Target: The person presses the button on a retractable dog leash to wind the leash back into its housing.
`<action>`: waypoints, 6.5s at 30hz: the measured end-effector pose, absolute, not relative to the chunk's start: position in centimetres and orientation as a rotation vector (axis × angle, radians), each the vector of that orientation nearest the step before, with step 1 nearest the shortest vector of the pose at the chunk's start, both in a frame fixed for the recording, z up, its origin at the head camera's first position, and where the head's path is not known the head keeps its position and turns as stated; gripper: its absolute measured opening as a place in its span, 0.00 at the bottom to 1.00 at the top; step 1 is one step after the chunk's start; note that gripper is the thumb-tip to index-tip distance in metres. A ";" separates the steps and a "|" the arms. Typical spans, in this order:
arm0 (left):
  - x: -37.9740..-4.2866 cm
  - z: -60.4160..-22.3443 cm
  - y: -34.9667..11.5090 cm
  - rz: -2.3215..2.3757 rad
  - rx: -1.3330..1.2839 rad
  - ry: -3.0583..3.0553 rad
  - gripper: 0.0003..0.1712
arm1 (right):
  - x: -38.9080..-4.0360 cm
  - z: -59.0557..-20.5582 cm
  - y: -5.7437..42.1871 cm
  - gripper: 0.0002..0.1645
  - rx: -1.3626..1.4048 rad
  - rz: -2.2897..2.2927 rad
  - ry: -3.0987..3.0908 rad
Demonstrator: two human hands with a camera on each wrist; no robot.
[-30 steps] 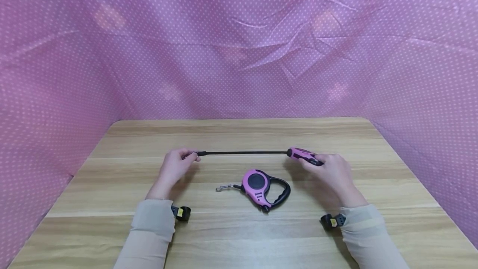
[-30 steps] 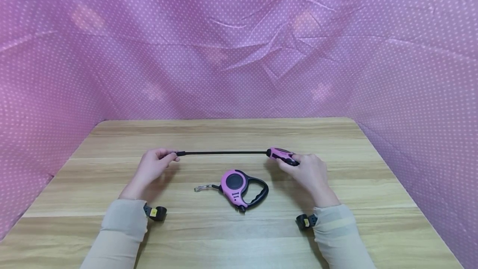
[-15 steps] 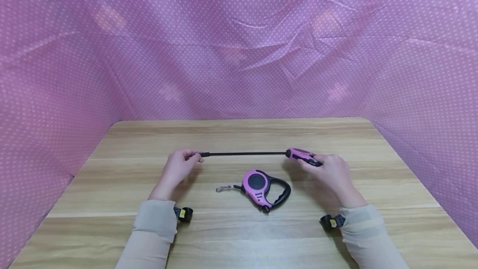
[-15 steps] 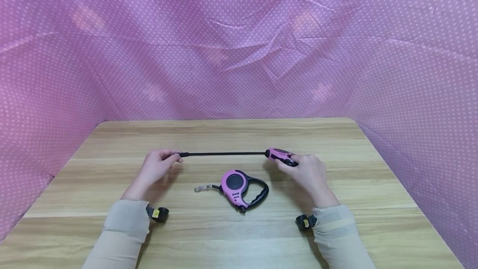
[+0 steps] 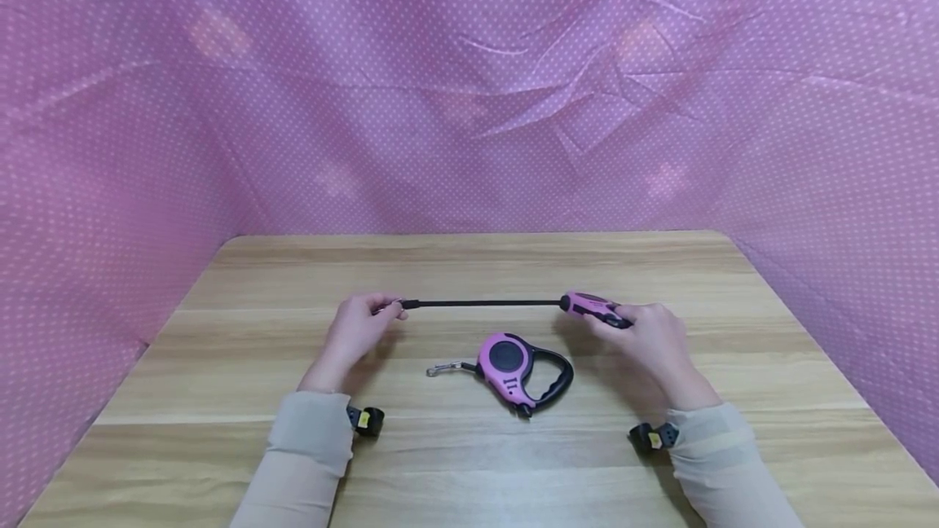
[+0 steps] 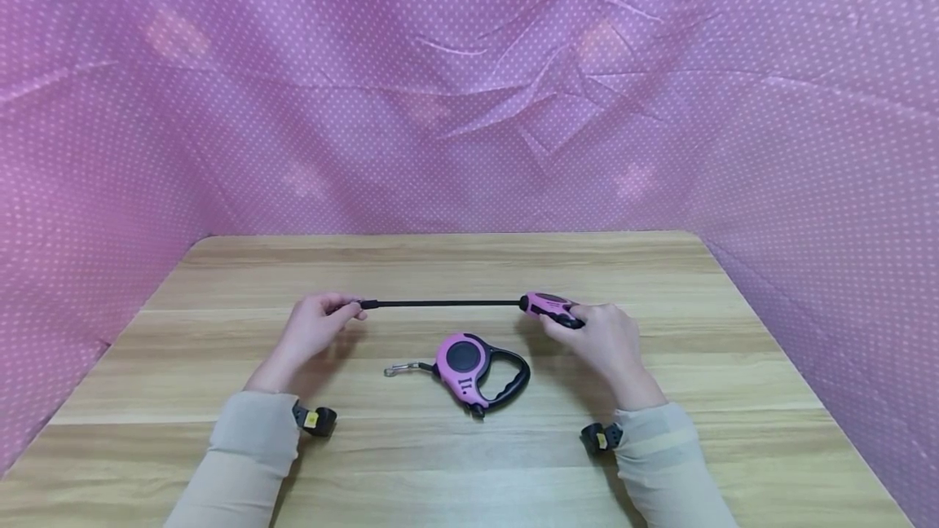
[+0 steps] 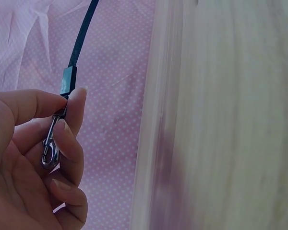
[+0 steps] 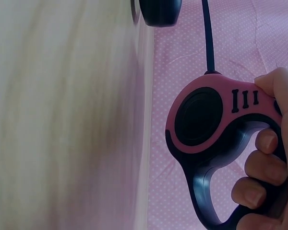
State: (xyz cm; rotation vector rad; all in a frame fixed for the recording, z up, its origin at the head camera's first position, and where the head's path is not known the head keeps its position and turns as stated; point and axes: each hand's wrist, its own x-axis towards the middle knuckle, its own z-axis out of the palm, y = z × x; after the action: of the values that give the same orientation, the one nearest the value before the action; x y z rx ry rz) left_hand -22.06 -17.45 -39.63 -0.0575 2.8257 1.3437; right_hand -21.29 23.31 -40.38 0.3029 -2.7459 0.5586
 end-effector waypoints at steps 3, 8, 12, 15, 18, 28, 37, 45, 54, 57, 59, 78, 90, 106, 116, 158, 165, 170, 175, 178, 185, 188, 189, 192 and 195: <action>-22.0 -39.6 -17.3 1.340 -0.053 2.822 0.15 | -21.3 -40.3 23.2 0.22 0.301 0.560 -2.754; -21.9 -39.6 -17.2 1.343 -0.030 2.816 0.15 | -21.2 -40.3 23.1 0.22 0.308 0.558 -2.751; -21.8 -39.6 -17.1 1.341 -0.029 2.809 0.15 | -21.2 -40.3 23.0 0.22 0.315 0.540 -2.743; -21.8 -39.5 -17.0 1.332 -0.034 2.807 0.16 | -21.2 -40.3 22.9 0.23 0.308 0.538 -2.753; -21.7 -39.4 -16.9 1.313 -0.033 2.813 0.16 | -21.2 -40.2 22.8 0.24 0.300 0.545 -2.763; -21.7 -39.2 -16.5 1.307 0.003 2.833 0.15 | -21.1 -40.2 22.6 0.23 0.310 0.562 -2.745; -21.6 -39.0 -16.3 1.305 0.009 2.827 0.15 | -21.1 -40.2 22.5 0.24 0.314 0.565 -2.737; -21.5 -39.0 -16.0 1.318 0.020 2.813 0.14 | -20.9 -40.2 22.3 0.23 0.344 0.548 -2.716; -21.5 -39.4 -15.8 1.319 0.034 2.818 0.14 | -20.8 -40.2 22.1 0.24 0.346 0.571 -2.735; -21.6 -39.4 -15.8 1.319 0.038 2.829 0.14 | -20.8 -40.1 22.1 0.23 0.345 0.571 -2.728; -21.7 -39.4 -15.8 1.319 0.045 2.832 0.14 | -20.8 -40.1 22.0 0.23 0.339 0.569 -2.725; -21.2 -39.5 -15.2 1.326 0.062 2.841 0.15 | -20.5 -39.9 21.8 0.24 0.344 0.538 -2.723; -21.2 -39.4 -15.0 1.350 0.024 2.830 0.13 | -20.4 -39.9 21.8 0.23 0.380 0.532 -2.692; -21.5 -39.3 -14.9 1.327 0.024 2.814 0.16 | -20.5 -39.8 21.3 0.21 0.429 0.555 -2.666; -21.5 -39.1 -14.9 1.345 0.031 2.816 0.16 | -20.5 -39.4 21.1 0.21 0.430 0.563 -2.675; -21.3 -39.1 -14.5 1.325 0.120 2.833 0.14 | -20.5 -39.9 20.7 0.20 0.460 0.541 -2.642; -21.2 -38.9 -14.2 1.339 0.116 2.820 0.13 | -20.5 -40.0 20.8 0.24 0.464 0.528 -2.662; -21.1 -38.7 -14.1 1.337 0.124 2.829 0.13 | -20.5 -40.1 20.8 0.23 0.469 0.533 -2.651; -21.0 -38.7 -14.1 1.333 0.147 2.836 0.11 | -20.5 -40.0 20.7 0.24 0.490 0.529 -2.633; -21.0 -38.7 -14.1 1.332 0.170 2.843 0.11 | -20.4 -40.1 20.7 0.24 0.499 0.527 -2.634; -21.0 -38.8 -13.9 1.343 0.151 2.831 0.10 | -20.3 -40.0 20.6 0.23 0.509 0.521 -2.616; -21.0 -38.7 -13.9 1.347 0.136 2.815 0.10 | -20.3 -40.0 20.5 0.23 0.514 0.521 -2.610; -21.0 -38.7 -13.9 1.349 0.132 2.809 0.10 | -20.3 -39.9 20.4 0.23 0.515 0.522 -2.608; -21.0 -38.7 -13.8 1.355 0.121 2.798 0.11 | -20.3 -39.9 20.3 0.22 0.515 0.530 -2.597; -21.0 -38.7 -13.7 1.355 0.123 2.797 0.11 | -20.2 -39.8 20.2 0.21 0.517 0.539 -2.586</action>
State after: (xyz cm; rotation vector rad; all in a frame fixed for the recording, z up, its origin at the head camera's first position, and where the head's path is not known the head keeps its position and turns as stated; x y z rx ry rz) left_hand -20.95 -13.68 -38.69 0.1228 2.7973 1.3548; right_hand -20.25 20.16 -39.79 0.5170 -2.5858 0.5385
